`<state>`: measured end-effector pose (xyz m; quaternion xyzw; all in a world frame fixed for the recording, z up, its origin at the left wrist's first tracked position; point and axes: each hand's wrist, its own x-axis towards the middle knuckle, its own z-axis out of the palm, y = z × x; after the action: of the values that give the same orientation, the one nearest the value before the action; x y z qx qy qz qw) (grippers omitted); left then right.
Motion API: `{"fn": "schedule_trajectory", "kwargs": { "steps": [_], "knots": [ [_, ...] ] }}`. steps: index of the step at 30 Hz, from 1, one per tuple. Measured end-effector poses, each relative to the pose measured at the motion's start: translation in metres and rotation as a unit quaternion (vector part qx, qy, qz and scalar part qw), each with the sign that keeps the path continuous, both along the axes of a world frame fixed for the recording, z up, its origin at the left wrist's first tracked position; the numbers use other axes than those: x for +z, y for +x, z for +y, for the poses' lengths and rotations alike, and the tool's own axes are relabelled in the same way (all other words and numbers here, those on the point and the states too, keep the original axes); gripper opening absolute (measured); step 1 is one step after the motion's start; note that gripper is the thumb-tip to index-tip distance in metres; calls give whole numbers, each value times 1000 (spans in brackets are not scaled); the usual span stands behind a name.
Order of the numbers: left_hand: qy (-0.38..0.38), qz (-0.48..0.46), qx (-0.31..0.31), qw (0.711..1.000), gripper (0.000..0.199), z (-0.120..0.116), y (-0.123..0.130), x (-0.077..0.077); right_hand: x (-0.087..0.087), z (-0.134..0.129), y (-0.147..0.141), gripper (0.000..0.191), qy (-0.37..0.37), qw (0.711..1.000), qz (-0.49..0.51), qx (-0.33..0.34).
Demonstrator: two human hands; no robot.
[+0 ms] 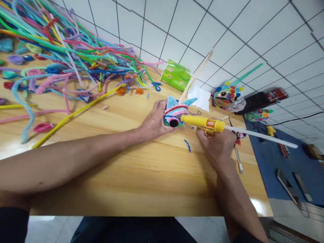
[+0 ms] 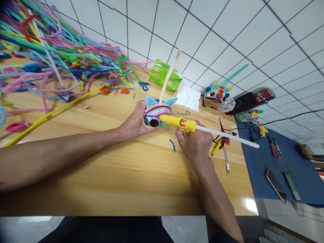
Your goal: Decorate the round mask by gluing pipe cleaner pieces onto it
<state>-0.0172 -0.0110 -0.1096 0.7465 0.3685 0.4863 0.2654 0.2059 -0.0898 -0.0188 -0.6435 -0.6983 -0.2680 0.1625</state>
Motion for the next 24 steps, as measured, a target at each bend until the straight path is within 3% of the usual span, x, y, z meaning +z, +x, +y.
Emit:
{"fn": "schedule_trajectory", "kwargs": {
  "steps": [7,24],
  "knots": [
    [11,-13,2,1000,80,0,1,-1,1,0,0,19,6,1000,-13,-1],
    [-6,-12,3,1000,77,0,1,-1,-2,0,-1,29,12,1000,-1,3]
  ]
}}
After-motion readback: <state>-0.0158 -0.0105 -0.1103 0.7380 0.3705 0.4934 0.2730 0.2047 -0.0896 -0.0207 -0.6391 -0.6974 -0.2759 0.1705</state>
